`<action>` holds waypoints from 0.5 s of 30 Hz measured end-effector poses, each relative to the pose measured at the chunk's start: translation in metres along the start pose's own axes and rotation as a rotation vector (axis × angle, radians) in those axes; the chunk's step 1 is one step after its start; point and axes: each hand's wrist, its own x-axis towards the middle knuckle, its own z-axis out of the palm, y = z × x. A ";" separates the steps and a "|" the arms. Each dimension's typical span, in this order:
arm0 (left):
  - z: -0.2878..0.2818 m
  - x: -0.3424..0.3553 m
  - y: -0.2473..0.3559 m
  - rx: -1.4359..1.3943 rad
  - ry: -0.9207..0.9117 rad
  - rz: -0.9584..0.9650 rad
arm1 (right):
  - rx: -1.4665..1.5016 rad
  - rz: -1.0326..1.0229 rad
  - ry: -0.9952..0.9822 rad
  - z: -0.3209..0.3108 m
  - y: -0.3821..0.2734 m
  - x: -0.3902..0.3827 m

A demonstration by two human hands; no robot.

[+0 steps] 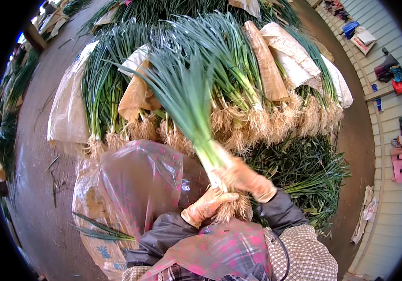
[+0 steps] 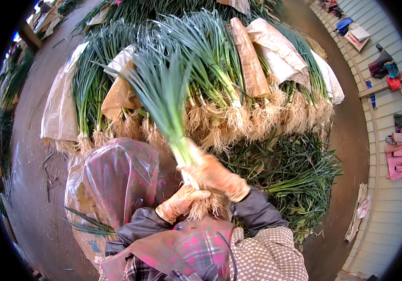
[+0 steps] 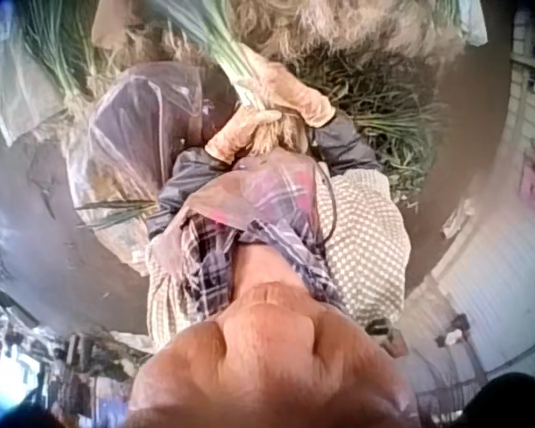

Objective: The person is cleaning and trimming bundles of green onions by hand and with a small knife, peeling away outer layers and removing soil.

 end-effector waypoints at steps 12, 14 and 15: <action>-0.003 0.000 0.028 -0.424 -0.061 -0.026 | -0.941 0.163 0.320 -0.158 0.073 0.037; 0.005 -0.003 0.043 -0.483 -0.081 0.025 | -1.196 -0.081 0.412 -0.131 0.032 0.019; 0.006 -0.006 0.051 -0.509 -0.081 0.044 | -1.320 -0.100 0.389 -0.111 -0.001 0.010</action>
